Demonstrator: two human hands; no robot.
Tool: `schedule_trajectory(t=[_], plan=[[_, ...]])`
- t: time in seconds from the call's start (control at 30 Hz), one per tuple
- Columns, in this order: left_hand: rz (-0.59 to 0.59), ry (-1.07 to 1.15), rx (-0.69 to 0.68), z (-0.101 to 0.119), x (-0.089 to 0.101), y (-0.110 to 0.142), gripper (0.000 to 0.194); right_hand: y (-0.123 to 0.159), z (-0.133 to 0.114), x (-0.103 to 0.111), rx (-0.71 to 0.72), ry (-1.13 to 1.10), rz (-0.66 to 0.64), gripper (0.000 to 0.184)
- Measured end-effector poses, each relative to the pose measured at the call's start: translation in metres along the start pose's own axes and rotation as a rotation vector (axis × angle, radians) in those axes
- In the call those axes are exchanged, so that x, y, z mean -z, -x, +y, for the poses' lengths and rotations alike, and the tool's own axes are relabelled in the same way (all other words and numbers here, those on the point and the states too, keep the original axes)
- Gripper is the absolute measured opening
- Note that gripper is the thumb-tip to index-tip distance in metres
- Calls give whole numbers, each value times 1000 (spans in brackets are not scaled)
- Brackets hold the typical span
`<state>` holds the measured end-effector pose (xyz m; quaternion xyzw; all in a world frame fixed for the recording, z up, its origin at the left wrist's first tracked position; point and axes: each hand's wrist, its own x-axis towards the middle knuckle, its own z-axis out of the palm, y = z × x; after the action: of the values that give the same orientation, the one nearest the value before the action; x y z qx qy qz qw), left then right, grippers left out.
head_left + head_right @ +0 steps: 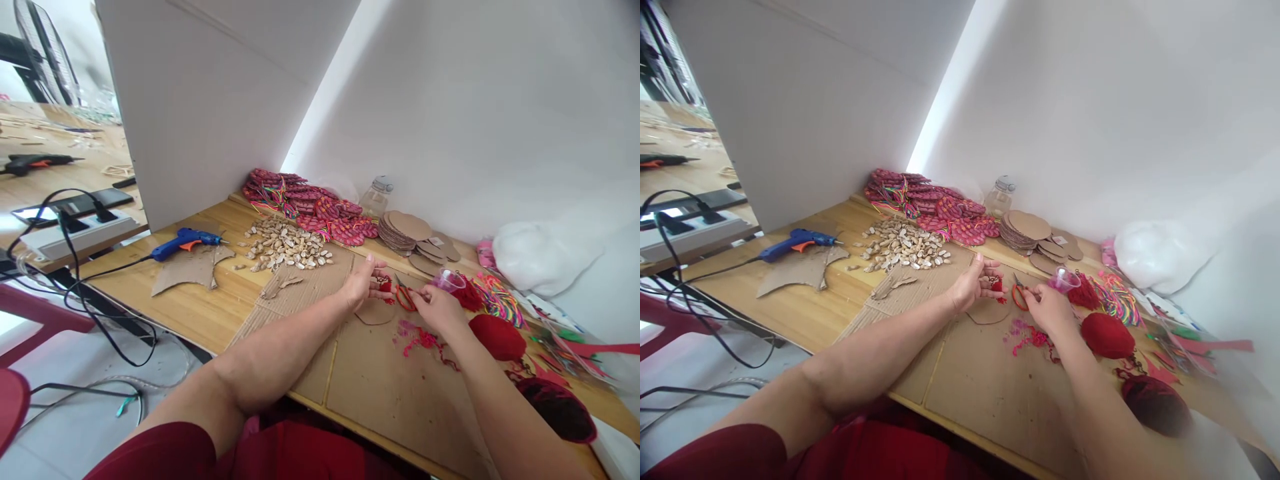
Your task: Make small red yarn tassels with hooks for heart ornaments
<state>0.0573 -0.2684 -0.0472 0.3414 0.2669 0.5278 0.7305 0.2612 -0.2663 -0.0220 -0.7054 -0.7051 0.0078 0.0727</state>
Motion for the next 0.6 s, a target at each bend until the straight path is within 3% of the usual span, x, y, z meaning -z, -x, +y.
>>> schedule_trajectory(t=[0.17, 0.27, 0.4, 0.6], plan=[[-42, -155, -50, -6, -1, 1, 60, 22, -36, 12, 224, -630, -79, 42], [-76, -220, -47, -7, -3, 4, 61, 28, -48, 4, 145, -824, -25, 31], [-85, -283, -13, -6, -4, 8, 60, 25, -43, -9, 17, -1236, 54, 33], [-125, -334, 83, -11, -6, 8, 39, 21, -38, -19, -13, -1372, 167, 31]])
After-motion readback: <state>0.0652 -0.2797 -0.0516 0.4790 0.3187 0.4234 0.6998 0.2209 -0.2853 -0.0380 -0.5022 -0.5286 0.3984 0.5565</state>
